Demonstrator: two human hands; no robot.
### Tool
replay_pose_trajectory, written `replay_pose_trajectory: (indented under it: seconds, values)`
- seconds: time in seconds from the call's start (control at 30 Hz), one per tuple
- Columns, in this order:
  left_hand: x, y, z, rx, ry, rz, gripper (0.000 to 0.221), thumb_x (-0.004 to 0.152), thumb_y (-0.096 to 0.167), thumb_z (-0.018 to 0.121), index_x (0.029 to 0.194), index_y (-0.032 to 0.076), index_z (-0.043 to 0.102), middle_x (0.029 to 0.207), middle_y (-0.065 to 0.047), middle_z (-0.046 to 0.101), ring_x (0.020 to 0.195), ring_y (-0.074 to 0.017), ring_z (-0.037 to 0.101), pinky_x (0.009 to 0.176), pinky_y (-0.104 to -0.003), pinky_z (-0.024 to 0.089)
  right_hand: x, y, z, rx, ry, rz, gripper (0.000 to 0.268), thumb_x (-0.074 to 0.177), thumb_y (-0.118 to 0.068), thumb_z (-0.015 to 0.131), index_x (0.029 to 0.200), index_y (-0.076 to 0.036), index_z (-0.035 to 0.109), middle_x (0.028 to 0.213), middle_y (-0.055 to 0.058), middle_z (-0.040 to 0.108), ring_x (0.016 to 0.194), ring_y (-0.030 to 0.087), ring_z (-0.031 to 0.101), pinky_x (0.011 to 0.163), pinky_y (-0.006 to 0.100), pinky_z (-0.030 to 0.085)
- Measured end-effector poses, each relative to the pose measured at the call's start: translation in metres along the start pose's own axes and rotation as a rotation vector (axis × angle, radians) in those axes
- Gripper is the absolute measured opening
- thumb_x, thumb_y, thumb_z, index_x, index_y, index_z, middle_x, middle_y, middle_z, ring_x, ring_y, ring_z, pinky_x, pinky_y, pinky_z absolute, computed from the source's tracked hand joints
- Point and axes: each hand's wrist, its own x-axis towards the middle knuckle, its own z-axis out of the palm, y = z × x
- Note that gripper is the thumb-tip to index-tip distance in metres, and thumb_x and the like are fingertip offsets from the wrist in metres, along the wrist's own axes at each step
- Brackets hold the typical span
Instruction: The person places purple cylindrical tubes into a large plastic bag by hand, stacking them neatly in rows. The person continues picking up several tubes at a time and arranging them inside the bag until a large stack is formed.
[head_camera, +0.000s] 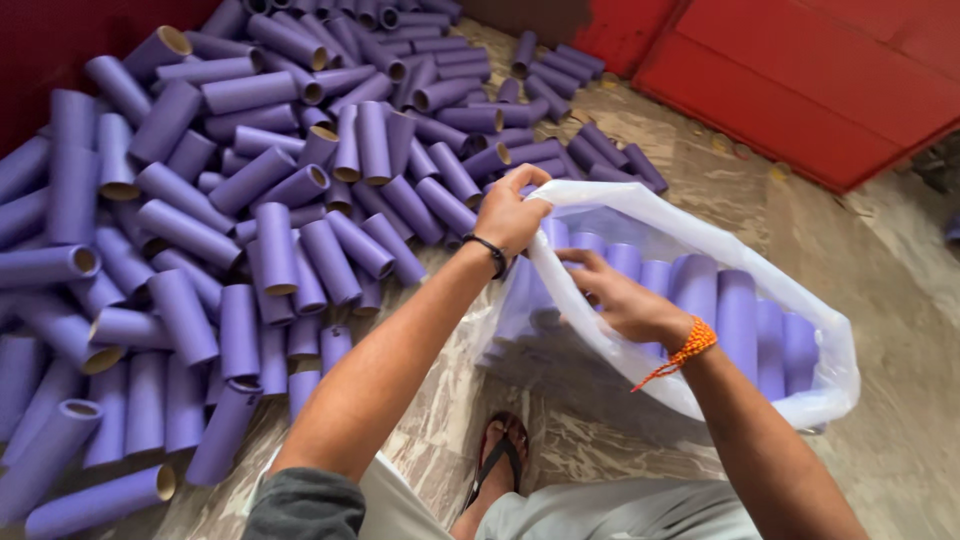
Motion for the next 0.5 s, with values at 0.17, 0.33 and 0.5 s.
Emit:
replay_pose_trajectory:
  seconds: [0.17, 0.33, 0.5]
  values:
    - [-0.008, 0.007, 0.011, -0.001, -0.007, 0.001, 0.030, 0.076, 0.008, 0.068, 0.105, 0.009, 0.072, 0.079, -0.007, 0.072, 0.071, -0.0177, 0.069, 0.066, -0.035, 0.056, 0.017, 0.013, 0.036, -0.548, -0.066, 0.244, 0.057, 0.074, -0.036, 0.082, 0.122, -0.009, 0.067, 0.142, 0.011, 0.050, 0.121, 0.035, 0.058, 0.100, 0.050, 0.049]
    - [-0.019, 0.039, -0.057, 0.222, -0.278, 0.229, 0.038, 0.082, 0.020, 0.073, 0.117, 0.008, 0.064, 0.080, -0.005, 0.072, 0.072, -0.0175, 0.070, 0.066, -0.037, 0.056, 0.027, -0.011, 0.007, -0.927, -0.123, 0.390, 0.041, 0.076, -0.011, 0.071, 0.116, -0.018, 0.074, 0.114, 0.016, 0.070, 0.101, 0.033, 0.068, 0.083, 0.047, 0.056]
    - [-0.099, 0.031, -0.218, 0.533, -0.146, 0.142, 0.033, 0.090, 0.027, 0.073, 0.115, 0.007, 0.067, 0.083, -0.008, 0.073, 0.074, -0.0189, 0.071, 0.070, -0.036, 0.056, 0.011, -0.098, 0.031, -0.311, 0.665, -0.160, 0.024, 0.099, -0.006, 0.079, 0.121, -0.002, 0.069, 0.103, 0.013, 0.069, 0.089, 0.027, 0.065, 0.082, 0.041, 0.051]
